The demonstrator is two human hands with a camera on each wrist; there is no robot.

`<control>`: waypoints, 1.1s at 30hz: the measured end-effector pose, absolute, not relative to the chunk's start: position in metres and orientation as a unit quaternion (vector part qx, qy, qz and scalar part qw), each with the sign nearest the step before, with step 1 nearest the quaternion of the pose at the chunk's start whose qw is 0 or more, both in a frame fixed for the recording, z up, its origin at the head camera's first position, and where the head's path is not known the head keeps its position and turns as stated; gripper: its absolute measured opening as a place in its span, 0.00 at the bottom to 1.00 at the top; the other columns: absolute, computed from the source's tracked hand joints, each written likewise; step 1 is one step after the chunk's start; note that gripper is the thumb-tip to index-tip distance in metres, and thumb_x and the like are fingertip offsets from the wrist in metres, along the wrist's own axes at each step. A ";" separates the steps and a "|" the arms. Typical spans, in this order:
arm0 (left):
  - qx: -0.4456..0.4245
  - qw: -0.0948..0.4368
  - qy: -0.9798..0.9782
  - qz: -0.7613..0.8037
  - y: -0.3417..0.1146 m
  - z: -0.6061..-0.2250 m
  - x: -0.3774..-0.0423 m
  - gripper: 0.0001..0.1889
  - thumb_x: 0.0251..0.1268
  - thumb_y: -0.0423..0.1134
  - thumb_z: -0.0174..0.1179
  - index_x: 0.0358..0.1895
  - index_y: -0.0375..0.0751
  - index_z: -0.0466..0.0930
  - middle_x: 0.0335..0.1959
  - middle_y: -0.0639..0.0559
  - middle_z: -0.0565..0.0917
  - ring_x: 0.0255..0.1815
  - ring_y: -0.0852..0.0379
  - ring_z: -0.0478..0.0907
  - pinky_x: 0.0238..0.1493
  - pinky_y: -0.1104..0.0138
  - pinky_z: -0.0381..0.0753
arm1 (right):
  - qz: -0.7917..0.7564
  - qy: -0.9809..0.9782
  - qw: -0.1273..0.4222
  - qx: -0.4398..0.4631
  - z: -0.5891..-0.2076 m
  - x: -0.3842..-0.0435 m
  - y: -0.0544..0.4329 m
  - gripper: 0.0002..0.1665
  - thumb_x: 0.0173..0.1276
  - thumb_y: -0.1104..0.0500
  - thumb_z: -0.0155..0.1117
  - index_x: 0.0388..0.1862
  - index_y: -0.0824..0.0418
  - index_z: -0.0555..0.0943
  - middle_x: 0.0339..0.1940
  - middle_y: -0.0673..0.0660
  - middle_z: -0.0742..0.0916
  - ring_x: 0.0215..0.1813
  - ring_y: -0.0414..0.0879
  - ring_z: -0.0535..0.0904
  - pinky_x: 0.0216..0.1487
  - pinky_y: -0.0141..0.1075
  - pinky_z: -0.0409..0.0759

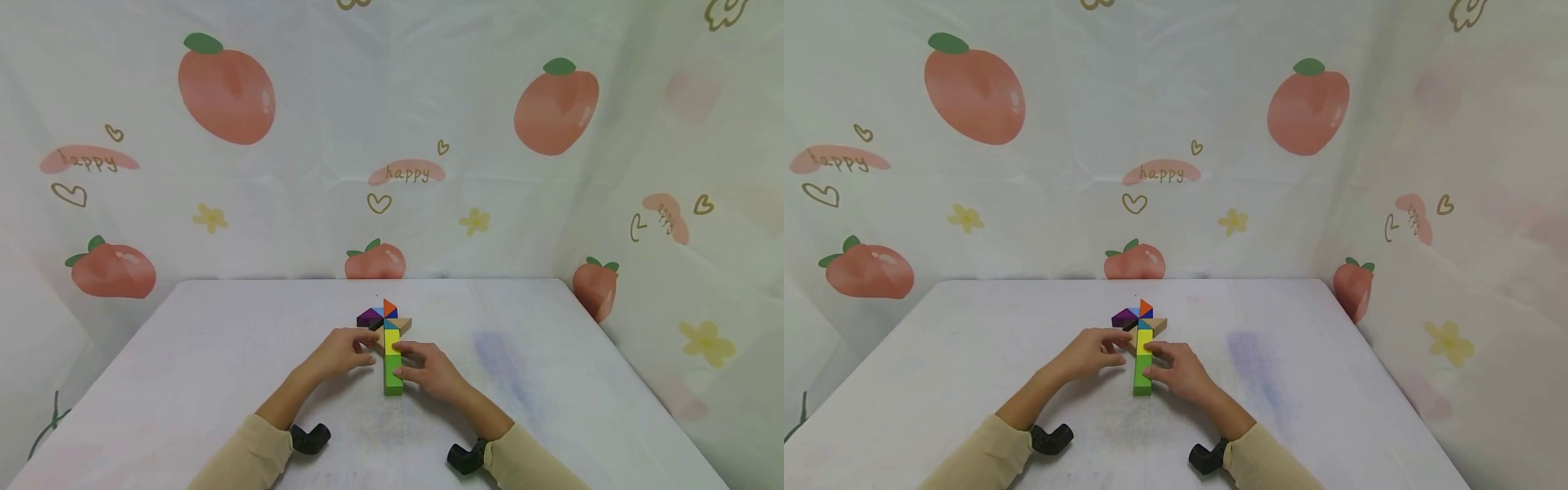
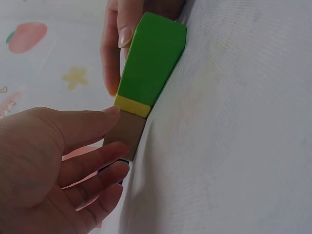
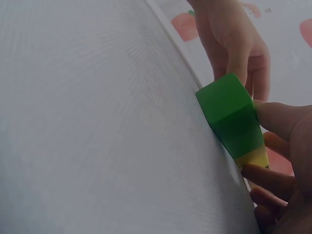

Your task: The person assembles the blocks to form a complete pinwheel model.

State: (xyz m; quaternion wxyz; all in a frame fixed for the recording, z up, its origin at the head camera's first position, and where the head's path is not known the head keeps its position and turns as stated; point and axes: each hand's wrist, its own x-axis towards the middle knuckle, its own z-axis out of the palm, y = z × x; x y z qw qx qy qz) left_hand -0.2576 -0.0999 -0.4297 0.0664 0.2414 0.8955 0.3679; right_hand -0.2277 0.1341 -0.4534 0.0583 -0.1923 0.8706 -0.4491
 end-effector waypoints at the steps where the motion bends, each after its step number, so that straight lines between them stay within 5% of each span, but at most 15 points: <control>1: 0.242 0.064 0.896 0.367 -0.100 -0.430 -0.258 0.24 0.58 0.39 0.70 0.59 0.42 0.80 0.44 0.54 0.84 0.38 0.56 0.75 0.33 0.67 0.79 | -0.449 0.870 0.058 -0.193 -0.453 -0.228 0.134 0.28 0.66 0.49 0.68 0.64 0.55 0.78 0.62 0.52 0.81 0.67 0.56 0.68 0.65 0.60 0.62; 33: 0.219 0.012 0.897 0.384 -0.128 -0.426 -0.258 0.19 0.62 0.39 0.66 0.57 0.42 0.81 0.45 0.51 0.85 0.40 0.58 0.78 0.38 0.62 0.77 | -0.444 0.872 0.056 -0.200 -0.450 -0.225 0.135 0.27 0.67 0.49 0.66 0.64 0.55 0.78 0.61 0.52 0.81 0.66 0.55 0.70 0.65 0.57 0.64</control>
